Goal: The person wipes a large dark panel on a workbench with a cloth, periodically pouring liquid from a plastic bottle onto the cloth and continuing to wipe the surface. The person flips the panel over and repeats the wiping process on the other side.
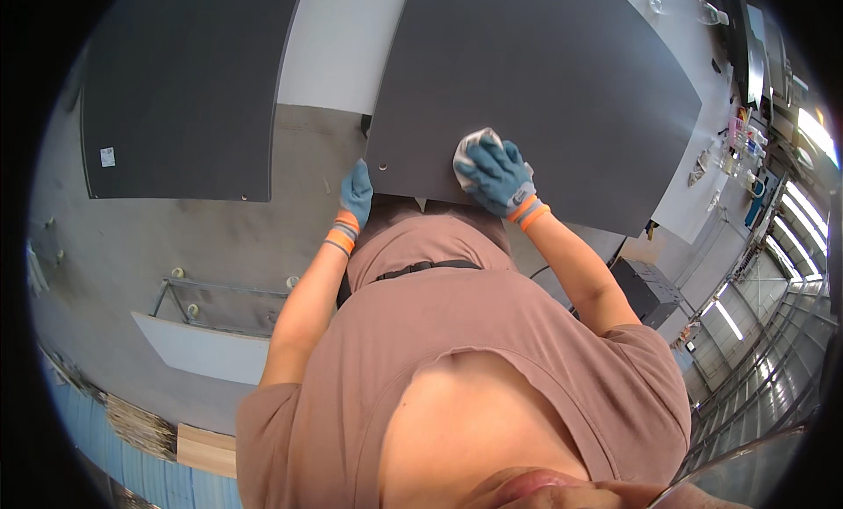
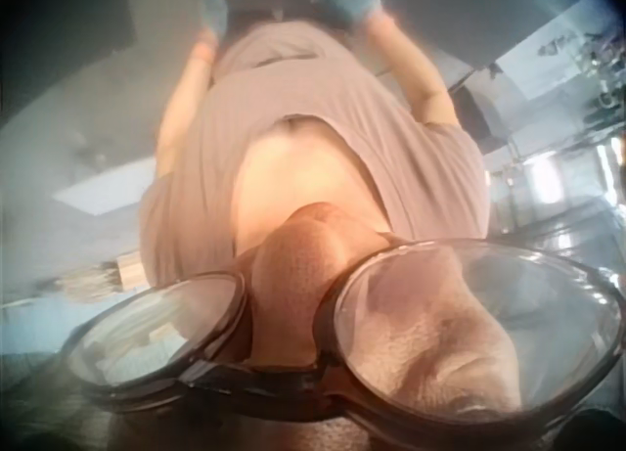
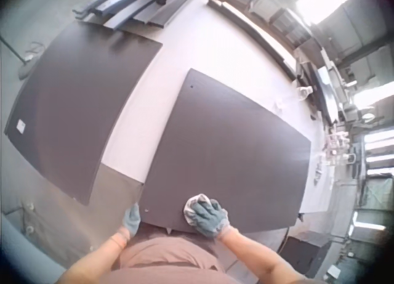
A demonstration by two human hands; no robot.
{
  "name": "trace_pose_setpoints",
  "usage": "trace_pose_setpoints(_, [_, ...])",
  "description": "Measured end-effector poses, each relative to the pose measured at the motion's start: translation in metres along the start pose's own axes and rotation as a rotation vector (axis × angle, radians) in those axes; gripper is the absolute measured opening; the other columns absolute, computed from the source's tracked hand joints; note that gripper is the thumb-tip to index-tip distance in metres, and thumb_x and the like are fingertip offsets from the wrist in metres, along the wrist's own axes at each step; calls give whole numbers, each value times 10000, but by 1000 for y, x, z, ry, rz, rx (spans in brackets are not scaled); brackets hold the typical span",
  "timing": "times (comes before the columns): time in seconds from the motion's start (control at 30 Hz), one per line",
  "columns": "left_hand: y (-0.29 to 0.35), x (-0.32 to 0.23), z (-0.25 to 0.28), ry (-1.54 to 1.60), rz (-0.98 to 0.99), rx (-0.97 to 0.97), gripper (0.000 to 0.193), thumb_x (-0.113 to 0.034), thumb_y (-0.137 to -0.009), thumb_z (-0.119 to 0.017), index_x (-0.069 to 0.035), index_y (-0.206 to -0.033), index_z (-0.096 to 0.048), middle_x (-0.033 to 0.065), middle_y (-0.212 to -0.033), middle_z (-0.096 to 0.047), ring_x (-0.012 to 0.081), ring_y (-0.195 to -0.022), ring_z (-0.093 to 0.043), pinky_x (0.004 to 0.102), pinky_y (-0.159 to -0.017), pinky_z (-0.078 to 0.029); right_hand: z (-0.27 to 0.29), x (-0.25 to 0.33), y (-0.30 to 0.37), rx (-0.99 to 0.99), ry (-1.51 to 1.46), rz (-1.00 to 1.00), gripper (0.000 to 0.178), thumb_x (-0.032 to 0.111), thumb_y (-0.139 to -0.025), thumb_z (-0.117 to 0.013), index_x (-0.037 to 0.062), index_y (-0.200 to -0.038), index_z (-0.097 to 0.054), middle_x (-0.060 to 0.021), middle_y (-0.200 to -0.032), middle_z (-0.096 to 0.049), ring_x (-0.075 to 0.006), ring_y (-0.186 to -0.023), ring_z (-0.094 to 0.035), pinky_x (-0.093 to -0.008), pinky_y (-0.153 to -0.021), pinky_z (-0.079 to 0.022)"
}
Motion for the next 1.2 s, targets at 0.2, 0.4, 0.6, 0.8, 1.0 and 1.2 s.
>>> trace_pose_setpoints(0.2, [0,38,8,-23,128,-33,737,-574,-1148,-489,105,-1402,-625,113,-1326,-735,191,-1254,-634,353,-1120,-481,52,-167,-24,-294,291,-620,507,357,-973,-706,123,-1422,-669,-161,-1519,-591,-418,-1488,-485,-554,-1225,-374])
trace_pose_setpoints(0.4, [-7,56,4,63,96,-64,774,-594,-1143,-487,99,-1469,-596,89,-1373,-705,189,-1285,-615,353,-1146,-463,105,-196,-135,-532,429,-498,422,390,-932,-706,130,-1264,-686,-140,-1322,-671,-375,-1322,-585,-522,-1125,-458])
trace_pose_setpoints(0.6, [-5,68,4,178,80,-75,790,-636,-1125,-494,68,-1462,-617,128,-1370,-716,195,-1281,-622,384,-1118,-502,2,54,-167,-223,7,114,526,349,-906,-730,171,-1398,-672,-78,-1513,-599,-330,-1434,-531,-537,-1227,-368])
trace_pose_setpoints(0.8, [14,47,-24,762,323,-47,912,-814,-1062,-390,-59,-1519,-620,110,-1426,-690,227,-1270,-666,430,-1098,-539,-23,100,-116,-122,-148,258,571,296,-960,-700,197,-1517,-626,-29,-1629,-544,-264,-1555,-452,-541,-1322,-288])
trace_pose_setpoints(1.0, [4,33,0,703,322,-149,1036,-869,-1030,-346,-25,-1611,-503,144,-1590,-587,282,-1439,-568,468,-1234,-423,-24,79,-122,-18,-139,193,551,302,-957,-710,224,-1496,-626,-38,-1611,-546,-312,-1562,-441,-538,-1302,-307])
trace_pose_setpoints(1.2, [14,37,-4,695,484,-91,942,-852,-1035,-379,-79,-1531,-591,93,-1483,-675,274,-1328,-644,447,-1178,-500,-21,-48,102,-266,121,-397,636,348,-1025,-665,195,-1627,-530,-158,-1721,-428,-420,-1614,-355,-613,-1317,-257])
Point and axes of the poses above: each hand's wrist, its own y-axis away from the middle knuckle, its own z-axis out of the back of the hand, x = y × z, the point moved 10 cm from there along -y, towards the middle knuckle
